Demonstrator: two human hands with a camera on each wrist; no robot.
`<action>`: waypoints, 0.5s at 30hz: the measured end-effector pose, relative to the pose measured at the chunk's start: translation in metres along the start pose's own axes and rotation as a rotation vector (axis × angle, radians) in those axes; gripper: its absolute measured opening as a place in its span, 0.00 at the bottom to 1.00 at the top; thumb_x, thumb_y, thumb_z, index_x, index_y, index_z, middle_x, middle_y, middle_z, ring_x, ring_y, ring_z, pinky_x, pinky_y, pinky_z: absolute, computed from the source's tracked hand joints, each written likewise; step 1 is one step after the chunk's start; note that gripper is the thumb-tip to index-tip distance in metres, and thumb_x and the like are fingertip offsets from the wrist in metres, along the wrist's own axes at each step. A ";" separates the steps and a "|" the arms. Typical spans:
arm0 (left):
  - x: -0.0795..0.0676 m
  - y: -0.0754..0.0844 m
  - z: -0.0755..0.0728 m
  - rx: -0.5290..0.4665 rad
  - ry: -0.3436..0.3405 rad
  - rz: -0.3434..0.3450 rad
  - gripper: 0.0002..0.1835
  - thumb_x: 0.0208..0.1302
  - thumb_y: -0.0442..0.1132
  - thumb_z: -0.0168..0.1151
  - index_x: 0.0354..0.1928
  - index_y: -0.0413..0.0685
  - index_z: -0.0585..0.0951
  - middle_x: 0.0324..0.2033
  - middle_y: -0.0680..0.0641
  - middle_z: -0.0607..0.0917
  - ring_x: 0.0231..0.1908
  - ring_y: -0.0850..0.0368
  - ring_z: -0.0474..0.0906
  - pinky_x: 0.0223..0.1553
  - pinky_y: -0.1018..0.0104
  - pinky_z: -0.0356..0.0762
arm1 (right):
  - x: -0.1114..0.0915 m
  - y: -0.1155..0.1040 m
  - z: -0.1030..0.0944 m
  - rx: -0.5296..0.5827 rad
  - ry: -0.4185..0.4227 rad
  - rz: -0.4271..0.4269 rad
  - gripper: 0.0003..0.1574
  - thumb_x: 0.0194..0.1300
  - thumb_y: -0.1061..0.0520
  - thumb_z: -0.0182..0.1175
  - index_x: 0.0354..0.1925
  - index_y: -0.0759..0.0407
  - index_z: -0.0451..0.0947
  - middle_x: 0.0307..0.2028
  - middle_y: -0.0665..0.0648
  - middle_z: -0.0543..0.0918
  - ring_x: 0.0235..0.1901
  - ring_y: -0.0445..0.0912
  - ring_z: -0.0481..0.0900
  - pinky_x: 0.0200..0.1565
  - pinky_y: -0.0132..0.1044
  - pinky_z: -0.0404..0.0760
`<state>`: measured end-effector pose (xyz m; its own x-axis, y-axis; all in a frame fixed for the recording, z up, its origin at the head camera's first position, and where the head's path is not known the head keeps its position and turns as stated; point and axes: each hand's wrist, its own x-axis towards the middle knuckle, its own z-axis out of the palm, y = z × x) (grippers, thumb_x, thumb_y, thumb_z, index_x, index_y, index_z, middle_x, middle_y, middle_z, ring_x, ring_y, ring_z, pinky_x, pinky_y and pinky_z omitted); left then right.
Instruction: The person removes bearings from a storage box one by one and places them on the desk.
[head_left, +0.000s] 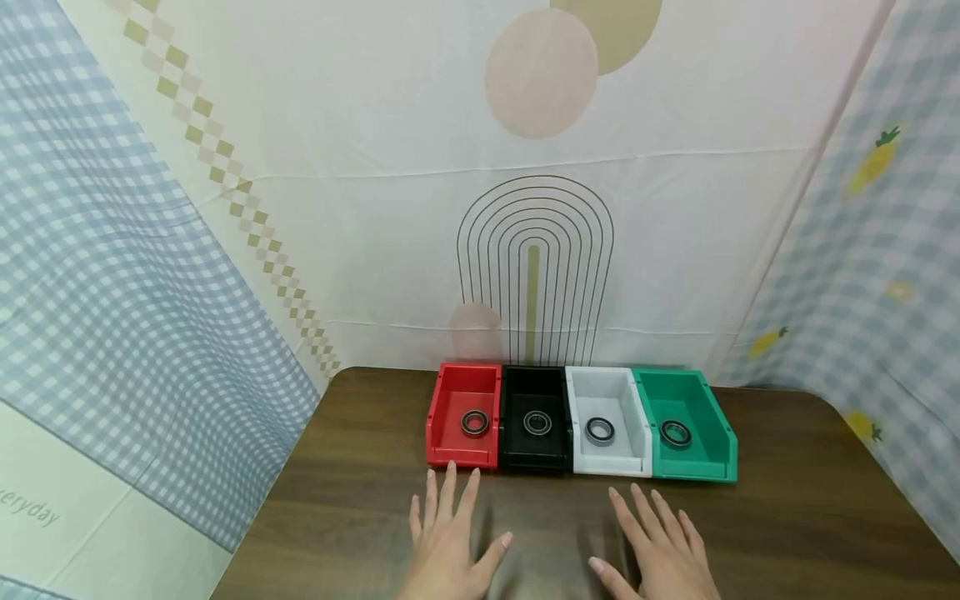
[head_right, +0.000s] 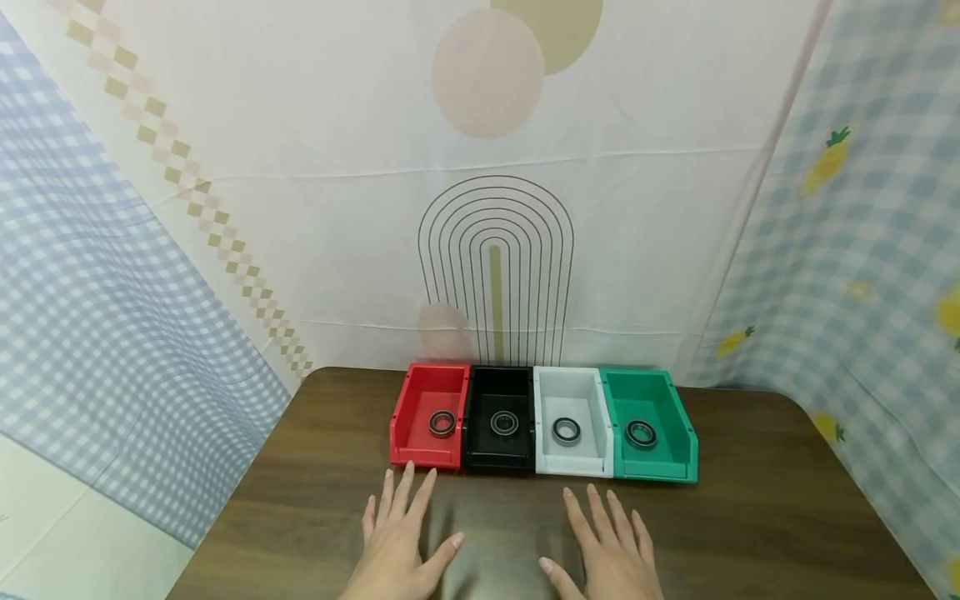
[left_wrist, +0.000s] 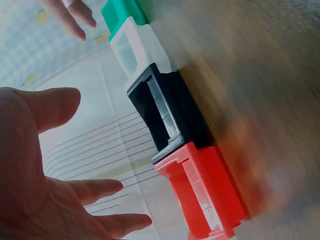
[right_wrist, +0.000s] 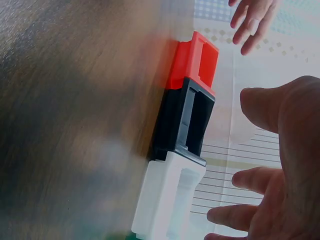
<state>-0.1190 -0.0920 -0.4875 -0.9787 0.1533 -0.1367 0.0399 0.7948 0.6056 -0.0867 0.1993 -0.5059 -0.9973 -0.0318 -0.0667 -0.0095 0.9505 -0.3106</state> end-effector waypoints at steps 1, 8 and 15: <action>0.000 0.000 0.000 -0.004 0.000 -0.003 0.52 0.64 0.66 0.70 0.84 0.54 0.61 0.86 0.36 0.52 0.84 0.23 0.39 0.74 0.14 0.34 | 0.000 0.000 0.000 0.003 -0.001 -0.001 0.62 0.63 0.14 0.57 0.82 0.45 0.64 0.79 0.69 0.67 0.78 0.74 0.62 0.73 0.80 0.54; 0.003 -0.001 0.002 -0.019 0.042 -0.031 0.54 0.62 0.64 0.72 0.84 0.54 0.60 0.85 0.36 0.55 0.84 0.24 0.42 0.75 0.15 0.37 | -0.002 -0.001 -0.002 0.010 0.016 -0.010 0.61 0.64 0.16 0.58 0.82 0.46 0.65 0.79 0.68 0.68 0.78 0.73 0.62 0.73 0.79 0.55; 0.012 -0.003 0.002 0.012 0.201 -0.016 0.53 0.64 0.62 0.73 0.83 0.47 0.61 0.85 0.35 0.56 0.84 0.27 0.44 0.76 0.17 0.41 | -0.004 0.002 -0.003 0.025 0.017 -0.009 0.61 0.64 0.16 0.58 0.82 0.47 0.64 0.79 0.68 0.68 0.78 0.74 0.62 0.72 0.80 0.55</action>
<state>-0.1303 -0.0916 -0.4919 -0.9997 0.0210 0.0138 0.0251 0.8031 0.5953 -0.0834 0.2020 -0.5034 -0.9983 -0.0349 -0.0473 -0.0171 0.9422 -0.3348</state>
